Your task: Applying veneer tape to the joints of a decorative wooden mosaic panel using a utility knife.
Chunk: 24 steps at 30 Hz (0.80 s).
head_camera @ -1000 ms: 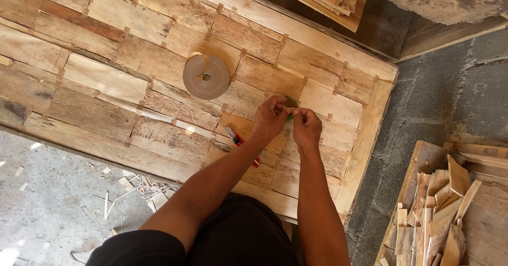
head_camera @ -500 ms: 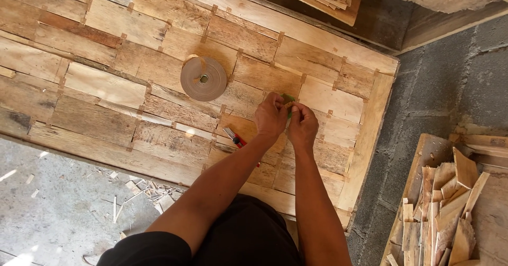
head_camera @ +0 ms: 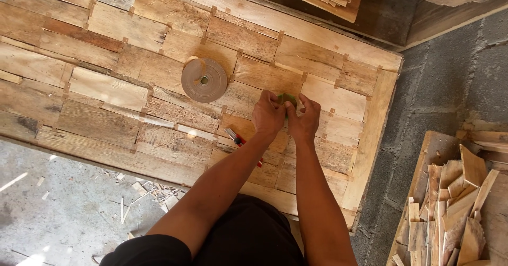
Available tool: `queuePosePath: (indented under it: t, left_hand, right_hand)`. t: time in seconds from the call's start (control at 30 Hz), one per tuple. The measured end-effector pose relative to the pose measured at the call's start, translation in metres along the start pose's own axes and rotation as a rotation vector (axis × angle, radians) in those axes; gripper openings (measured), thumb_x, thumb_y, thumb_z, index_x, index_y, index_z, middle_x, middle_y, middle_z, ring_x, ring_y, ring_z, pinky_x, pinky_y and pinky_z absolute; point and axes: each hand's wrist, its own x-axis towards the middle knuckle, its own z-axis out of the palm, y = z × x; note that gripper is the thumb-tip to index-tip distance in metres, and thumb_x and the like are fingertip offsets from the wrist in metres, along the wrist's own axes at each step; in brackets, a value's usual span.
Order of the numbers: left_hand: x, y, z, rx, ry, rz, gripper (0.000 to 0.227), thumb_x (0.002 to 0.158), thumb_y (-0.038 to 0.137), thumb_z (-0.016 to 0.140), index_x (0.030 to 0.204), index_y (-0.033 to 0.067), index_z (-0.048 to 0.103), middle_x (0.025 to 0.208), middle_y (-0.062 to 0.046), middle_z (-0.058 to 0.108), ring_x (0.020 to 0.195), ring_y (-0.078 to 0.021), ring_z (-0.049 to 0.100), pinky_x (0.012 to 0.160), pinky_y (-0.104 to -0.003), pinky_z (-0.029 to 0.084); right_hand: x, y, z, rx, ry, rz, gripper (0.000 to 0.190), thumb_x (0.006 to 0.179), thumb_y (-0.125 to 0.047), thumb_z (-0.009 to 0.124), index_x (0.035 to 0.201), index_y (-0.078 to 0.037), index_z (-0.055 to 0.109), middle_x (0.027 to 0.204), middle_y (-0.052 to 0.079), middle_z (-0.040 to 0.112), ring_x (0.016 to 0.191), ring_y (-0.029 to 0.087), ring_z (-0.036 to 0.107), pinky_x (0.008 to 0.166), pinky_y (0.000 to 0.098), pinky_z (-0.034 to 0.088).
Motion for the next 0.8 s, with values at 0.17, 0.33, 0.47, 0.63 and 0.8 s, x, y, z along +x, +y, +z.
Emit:
queuePosePath:
  t: [0.17, 0.33, 0.47, 0.63, 0.8]
  left_hand:
    - [0.009, -0.017, 0.010, 0.021, 0.037, 0.043, 0.028, 0.079, 0.012, 0.077, 0.101, 0.0087, 0.059, 0.082, -0.008, 0.073, 0.081, -0.0290, 0.072, 0.075, -0.045, 0.055]
    - [0.007, -0.030, 0.007, -0.014, 0.047, 0.060, 0.029, 0.077, 0.007, 0.076, 0.101, 0.0074, 0.061, 0.080, -0.007, 0.073, 0.077, -0.0255, 0.072, 0.074, -0.041, 0.055]
    - [0.000, -0.037, -0.002, -0.259, -0.046, 0.191, 0.026, 0.081, 0.000, 0.074, 0.102, 0.0040, 0.058, 0.081, -0.006, 0.068, 0.074, -0.0156, 0.067, 0.068, -0.031, 0.056]
    - [-0.020, -0.033, -0.005, -0.315, -0.251, 0.336, 0.028, 0.085, 0.001, 0.074, 0.107, 0.0022, 0.056, 0.085, -0.005, 0.066, 0.075, -0.0116, 0.063, 0.067, -0.028, 0.054]
    - [-0.040, -0.017, 0.008, -0.143, -0.342, 0.345, 0.030, 0.087, 0.004, 0.077, 0.109, 0.0015, 0.058, 0.085, -0.007, 0.072, 0.071, -0.0131, 0.066, 0.064, -0.030, 0.054]
  right_hand:
    - [0.009, -0.003, 0.001, 0.073, -0.048, 0.099, 0.048, 0.087, -0.031, 0.083, 0.128, -0.011, 0.067, 0.124, 0.008, 0.056, 0.097, 0.019, 0.061, 0.085, 0.0353, 0.056]
    - [0.010, 0.008, -0.005, 0.162, 0.010, 0.117, 0.040, 0.091, -0.026, 0.080, 0.125, -0.009, 0.067, 0.125, 0.008, 0.056, 0.091, 0.015, 0.063, 0.081, 0.0321, 0.057]
    - [-0.002, 0.002, -0.024, 0.227, 0.038, 0.025, 0.025, 0.098, -0.023, 0.073, 0.117, -0.007, 0.073, 0.119, 0.006, 0.061, 0.084, 0.013, 0.060, 0.076, 0.0281, 0.054]
    - [-0.018, 0.009, -0.056, 0.469, -0.224, 0.107, 0.020, 0.099, -0.022, 0.071, 0.108, -0.005, 0.075, 0.098, 0.001, 0.068, 0.080, 0.006, 0.059, 0.071, 0.0230, 0.051]
    - [-0.031, 0.042, -0.074, 0.557, -0.332, 0.192, 0.013, 0.097, -0.016, 0.073, 0.099, -0.002, 0.073, 0.080, -0.003, 0.065, 0.070, 0.005, 0.052, 0.061, 0.0218, 0.043]
